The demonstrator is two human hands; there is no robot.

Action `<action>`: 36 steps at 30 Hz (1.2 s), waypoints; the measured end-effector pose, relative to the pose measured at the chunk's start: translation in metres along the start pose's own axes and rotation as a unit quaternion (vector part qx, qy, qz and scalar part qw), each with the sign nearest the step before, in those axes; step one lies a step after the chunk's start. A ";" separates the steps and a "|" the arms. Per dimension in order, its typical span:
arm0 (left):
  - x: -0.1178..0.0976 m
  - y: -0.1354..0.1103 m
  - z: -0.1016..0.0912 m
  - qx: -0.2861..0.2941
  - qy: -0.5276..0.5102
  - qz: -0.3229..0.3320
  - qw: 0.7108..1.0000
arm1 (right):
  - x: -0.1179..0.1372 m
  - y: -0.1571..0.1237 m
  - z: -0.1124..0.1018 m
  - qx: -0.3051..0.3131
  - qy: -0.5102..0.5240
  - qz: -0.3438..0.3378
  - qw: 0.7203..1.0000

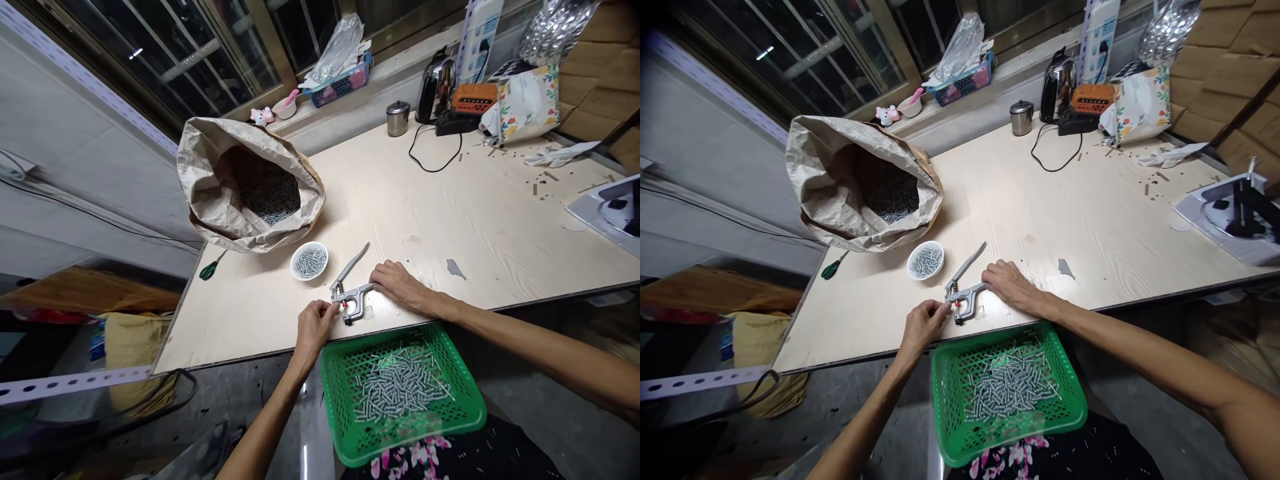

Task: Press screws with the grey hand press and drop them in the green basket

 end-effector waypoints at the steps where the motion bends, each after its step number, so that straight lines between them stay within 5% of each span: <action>1: -0.002 0.002 0.003 0.008 0.011 0.002 1.000 | -0.002 0.000 0.001 -0.002 0.010 0.002 1.000; 6: -0.008 0.007 0.009 0.026 0.104 0.033 0.994 | -0.004 -0.001 0.001 -0.008 0.000 0.008 1.000; 9: -0.015 -0.007 -0.003 0.027 0.153 0.041 0.987 | -0.003 -0.002 0.001 -0.015 -0.001 0.013 1.000; 14: -0.031 -0.030 -0.031 0.120 0.084 0.098 0.984 | -0.006 -0.001 0.006 -0.032 0.001 0.006 0.999; 19: -0.031 0.027 -0.056 -0.097 0.175 0.131 0.971 | -0.007 -0.001 0.009 -0.036 0.010 0.014 0.999; 21: -0.024 0.059 -0.056 -0.129 0.219 0.139 0.957 | -0.006 -0.001 0.008 -0.034 0.016 0.015 0.999; 26: -0.011 0.103 -0.042 -0.085 0.303 0.212 0.925 | -0.003 0.000 0.007 -0.042 0.007 0.012 0.999; 36: -0.017 0.109 -0.044 0.004 0.394 0.296 0.870 | -0.003 0.003 0.009 -0.041 0.002 0.007 0.999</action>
Point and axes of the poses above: each hand's wrist, its own y-axis towards the middle knuckle, its own z-axis out of the palm, x = y × z, the point moved 2 cm from there along y, towards the middle knuckle
